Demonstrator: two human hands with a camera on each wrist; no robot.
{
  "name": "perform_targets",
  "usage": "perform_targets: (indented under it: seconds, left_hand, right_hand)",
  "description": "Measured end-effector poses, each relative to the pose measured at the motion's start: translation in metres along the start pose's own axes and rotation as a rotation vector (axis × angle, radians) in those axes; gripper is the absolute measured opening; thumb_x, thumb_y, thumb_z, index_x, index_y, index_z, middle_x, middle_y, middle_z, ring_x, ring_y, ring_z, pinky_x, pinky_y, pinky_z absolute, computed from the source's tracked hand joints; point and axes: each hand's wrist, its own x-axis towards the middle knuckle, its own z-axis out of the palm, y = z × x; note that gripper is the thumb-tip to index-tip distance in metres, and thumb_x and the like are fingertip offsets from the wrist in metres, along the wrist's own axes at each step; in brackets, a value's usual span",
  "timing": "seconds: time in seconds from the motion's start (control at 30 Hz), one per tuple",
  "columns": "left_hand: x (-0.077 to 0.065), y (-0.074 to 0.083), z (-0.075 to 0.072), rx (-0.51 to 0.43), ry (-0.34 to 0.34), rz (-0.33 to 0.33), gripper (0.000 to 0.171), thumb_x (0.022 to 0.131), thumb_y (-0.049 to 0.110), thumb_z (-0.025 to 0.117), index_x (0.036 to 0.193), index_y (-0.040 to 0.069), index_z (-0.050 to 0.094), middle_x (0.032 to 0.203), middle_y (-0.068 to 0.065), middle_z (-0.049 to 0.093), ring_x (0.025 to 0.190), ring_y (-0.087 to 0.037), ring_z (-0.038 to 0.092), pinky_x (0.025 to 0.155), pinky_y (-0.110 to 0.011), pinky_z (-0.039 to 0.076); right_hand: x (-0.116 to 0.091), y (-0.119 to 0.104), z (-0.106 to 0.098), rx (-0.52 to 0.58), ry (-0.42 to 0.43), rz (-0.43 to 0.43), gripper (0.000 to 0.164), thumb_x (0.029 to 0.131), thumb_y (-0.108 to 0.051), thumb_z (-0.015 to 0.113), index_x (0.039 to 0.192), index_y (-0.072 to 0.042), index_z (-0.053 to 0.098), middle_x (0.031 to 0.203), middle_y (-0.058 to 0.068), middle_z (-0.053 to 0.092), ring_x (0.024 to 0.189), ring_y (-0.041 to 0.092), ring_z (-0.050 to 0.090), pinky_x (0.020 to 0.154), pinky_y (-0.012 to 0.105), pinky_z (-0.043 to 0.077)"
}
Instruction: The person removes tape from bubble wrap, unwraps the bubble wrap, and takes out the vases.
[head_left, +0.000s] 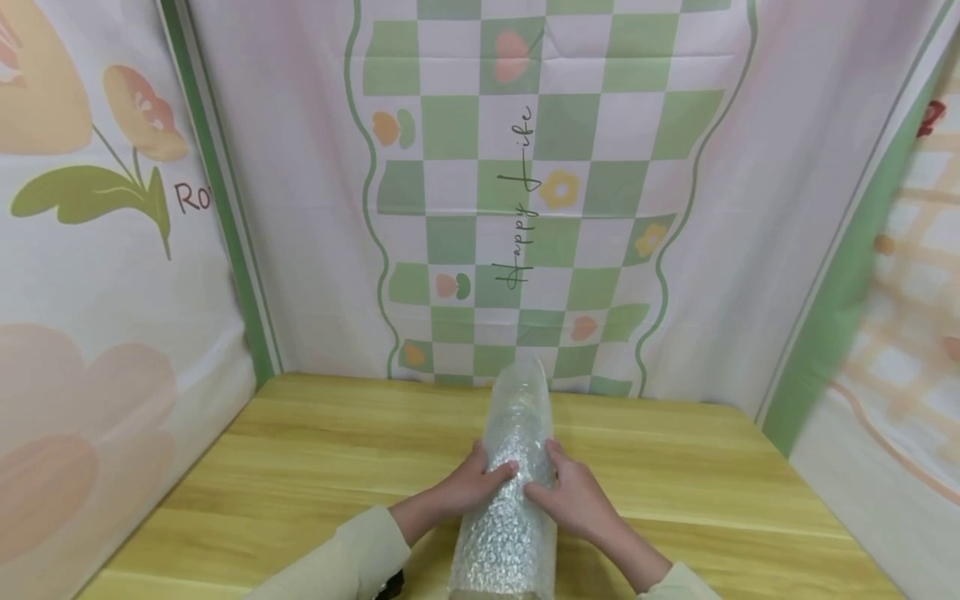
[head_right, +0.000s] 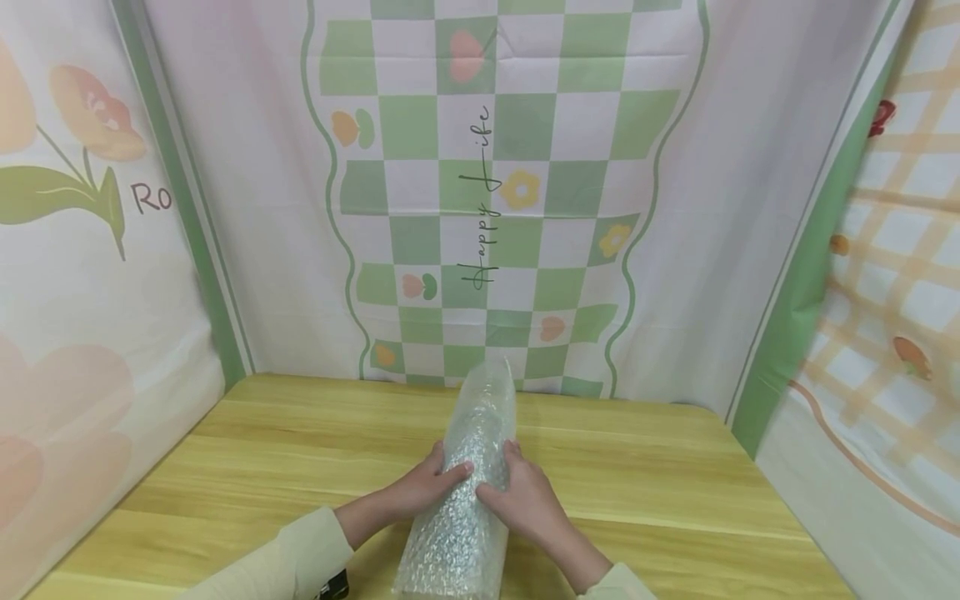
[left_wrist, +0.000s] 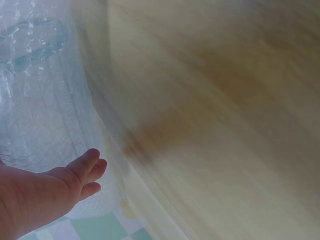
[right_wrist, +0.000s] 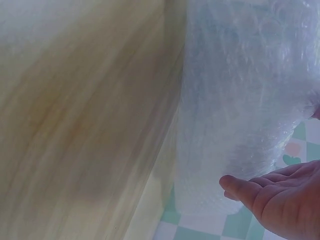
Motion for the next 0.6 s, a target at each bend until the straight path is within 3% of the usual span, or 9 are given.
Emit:
perform_targets:
  seconds: [0.17, 0.4, 0.6]
  left_hand:
    - [0.0006, 0.0002, 0.0002, 0.008, 0.002, -0.008, 0.098, 0.097, 0.054, 0.05, 0.151, -0.009, -0.003, 0.154, -0.034, 0.011, 0.137, -0.05, 0.024, 0.105, -0.062, 0.032]
    - [0.0016, -0.0007, 0.0002, 0.009, 0.001, -0.001, 0.097, 0.097, 0.052, 0.051, 0.151, -0.008, -0.003, 0.153, -0.034, 0.013, 0.134, -0.049, 0.029, 0.103, -0.061, 0.036]
    - [0.0019, -0.0004, 0.0007, 0.012, 0.006, 0.002, 0.097, 0.097, 0.052, 0.051, 0.151, -0.009, -0.002, 0.153, -0.034, 0.014, 0.134, -0.05, 0.03, 0.102, -0.06, 0.038]
  right_hand:
    - [0.0006, 0.0001, 0.0005, 0.024, -0.001, 0.012, 0.082, 0.08, -0.018, 0.071, 0.143, 0.016, 0.03, 0.132, 0.036, 0.049, 0.059, 0.017, 0.054, 0.045, 0.029, 0.049]
    - [0.0001, 0.0007, 0.0004, 0.01, 0.006, 0.005, 0.08, 0.081, -0.018, 0.07, 0.142, 0.016, 0.031, 0.099, 0.025, 0.064, 0.055, 0.015, 0.051, 0.044, 0.028, 0.048]
    - [-0.0001, 0.0025, -0.0002, -0.015, -0.014, 0.004, 0.079, 0.085, -0.02, 0.068, 0.144, 0.014, 0.029, 0.061, 0.005, 0.05, 0.045, 0.01, 0.04, 0.037, 0.025, 0.041]
